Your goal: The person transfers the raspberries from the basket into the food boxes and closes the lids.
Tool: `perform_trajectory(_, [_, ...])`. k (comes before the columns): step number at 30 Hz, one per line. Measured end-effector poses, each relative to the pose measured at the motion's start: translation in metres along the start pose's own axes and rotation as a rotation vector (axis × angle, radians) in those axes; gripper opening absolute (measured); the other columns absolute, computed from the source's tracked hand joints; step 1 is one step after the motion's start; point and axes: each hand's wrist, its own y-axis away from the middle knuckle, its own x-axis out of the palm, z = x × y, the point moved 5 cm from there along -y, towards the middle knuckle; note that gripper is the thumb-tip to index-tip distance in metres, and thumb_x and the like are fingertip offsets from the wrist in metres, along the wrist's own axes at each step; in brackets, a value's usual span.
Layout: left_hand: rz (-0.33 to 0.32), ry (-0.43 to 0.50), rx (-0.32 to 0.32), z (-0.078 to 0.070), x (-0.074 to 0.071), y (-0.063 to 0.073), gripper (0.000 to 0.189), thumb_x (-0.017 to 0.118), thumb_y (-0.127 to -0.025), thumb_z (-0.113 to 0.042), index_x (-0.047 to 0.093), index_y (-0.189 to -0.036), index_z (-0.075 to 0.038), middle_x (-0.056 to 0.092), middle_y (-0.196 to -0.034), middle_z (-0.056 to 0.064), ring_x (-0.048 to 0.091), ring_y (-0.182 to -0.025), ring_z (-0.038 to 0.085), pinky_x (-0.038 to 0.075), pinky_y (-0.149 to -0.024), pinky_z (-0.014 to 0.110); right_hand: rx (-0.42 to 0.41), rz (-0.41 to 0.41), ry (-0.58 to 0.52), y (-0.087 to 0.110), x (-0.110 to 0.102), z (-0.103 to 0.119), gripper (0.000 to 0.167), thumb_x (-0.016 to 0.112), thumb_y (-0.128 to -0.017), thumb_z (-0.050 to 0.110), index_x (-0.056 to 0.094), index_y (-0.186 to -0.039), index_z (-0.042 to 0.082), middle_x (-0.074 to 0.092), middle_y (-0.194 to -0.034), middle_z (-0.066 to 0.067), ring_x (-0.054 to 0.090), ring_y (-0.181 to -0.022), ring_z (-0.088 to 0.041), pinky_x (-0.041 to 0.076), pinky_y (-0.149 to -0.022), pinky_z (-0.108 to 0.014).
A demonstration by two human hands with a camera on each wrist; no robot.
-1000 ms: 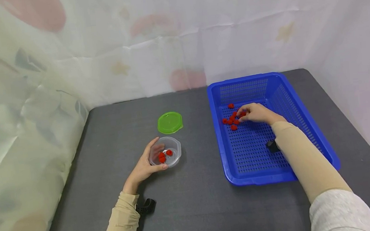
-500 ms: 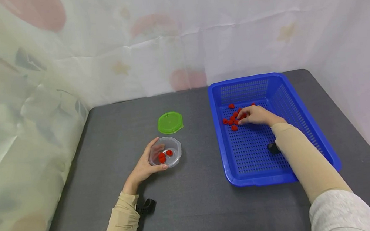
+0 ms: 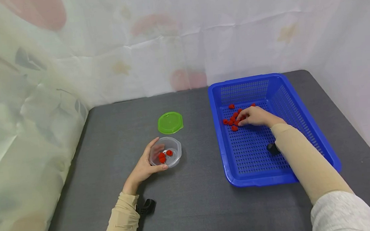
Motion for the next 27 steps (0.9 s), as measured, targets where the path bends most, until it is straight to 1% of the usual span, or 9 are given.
perform_trajectory(6, [0.007,0.0,-0.016,-0.001,0.0,0.0,0.098,0.079,-0.071,-0.004,0.018,-0.148,-0.01,0.037,-0.143,0.026,0.034,-0.135,0.04,0.023,-0.112,0.054,-0.04,-0.007,0.017,0.0,-0.001,0.008,0.022,0.061,-0.09,0.021,0.067,-0.105,0.007,0.068,-0.103,-0.012,0.059,-0.09,-0.022,0.046,-0.077,-0.04])
perform_trajectory(9, [0.011,0.0,-0.021,-0.001,0.0,0.0,0.099,0.079,-0.071,-0.005,0.018,-0.148,-0.01,0.037,-0.143,0.026,0.034,-0.135,0.04,0.022,-0.112,0.053,-0.029,-0.005,0.016,0.001,-0.001,0.009,0.022,0.062,-0.09,0.021,0.067,-0.106,0.008,0.068,-0.101,-0.01,0.057,-0.084,-0.02,0.046,-0.076,-0.037])
perform_trajectory(14, [0.012,-0.004,-0.022,-0.001,0.0,0.0,0.099,0.079,-0.071,-0.004,0.018,-0.148,-0.01,0.037,-0.143,0.027,0.034,-0.135,0.04,0.023,-0.112,0.053,-0.026,-0.01,0.022,0.005,-0.004,0.011,0.024,0.063,-0.089,0.023,0.067,-0.108,0.009,0.068,-0.103,-0.01,0.058,-0.085,-0.019,0.047,-0.076,-0.037])
perform_trajectory(18, [0.013,-0.011,-0.026,-0.002,0.0,0.0,0.099,0.079,-0.07,-0.005,0.019,-0.148,-0.011,0.037,-0.143,0.026,0.035,-0.135,0.04,0.023,-0.112,0.053,-0.031,-0.017,0.04,0.011,-0.009,0.014,0.026,0.064,-0.088,0.027,0.067,-0.108,0.01,0.067,-0.099,-0.008,0.056,-0.08,-0.016,0.046,-0.073,-0.035])
perform_trajectory(22, [0.015,-0.014,-0.028,-0.002,0.0,0.0,0.098,0.079,-0.07,-0.005,0.019,-0.148,-0.012,0.037,-0.143,0.025,0.035,-0.134,0.04,0.023,-0.112,0.053,-0.024,-0.023,0.038,0.017,-0.015,0.021,0.025,0.065,-0.088,0.028,0.067,-0.106,0.011,0.061,-0.077,-0.005,0.048,-0.067,-0.013,0.041,-0.067,-0.03])
perform_trajectory(24, [0.016,-0.018,-0.027,-0.003,0.0,0.0,0.099,0.08,-0.07,-0.006,0.019,-0.148,-0.012,0.037,-0.144,0.025,0.035,-0.134,0.04,0.023,-0.112,0.053,-0.016,-0.025,0.03,0.02,-0.019,0.024,0.025,0.064,-0.088,0.028,0.067,-0.106,0.011,0.052,-0.066,-0.002,0.042,-0.061,-0.013,0.037,-0.063,-0.029])
perform_trajectory(25, [0.017,-0.018,-0.028,-0.003,0.0,0.0,0.099,0.08,-0.07,-0.006,0.019,-0.148,-0.012,0.037,-0.144,0.025,0.035,-0.134,0.04,0.023,-0.112,0.053,-0.01,-0.026,0.03,0.022,-0.021,0.026,0.024,0.063,-0.089,0.028,0.066,-0.106,0.011,0.047,-0.062,-0.001,0.039,-0.058,-0.012,0.035,-0.062,-0.029])
perform_trajectory(27, [0.019,-0.018,-0.029,-0.003,0.0,-0.001,0.099,0.08,-0.071,-0.006,0.019,-0.148,-0.011,0.037,-0.144,0.025,0.034,-0.135,0.04,0.023,-0.112,0.053,-0.009,-0.033,0.041,0.025,-0.024,0.029,0.026,0.062,-0.089,0.029,0.066,-0.107,0.011,0.043,-0.06,0.002,0.036,-0.056,-0.01,0.034,-0.059,-0.028])
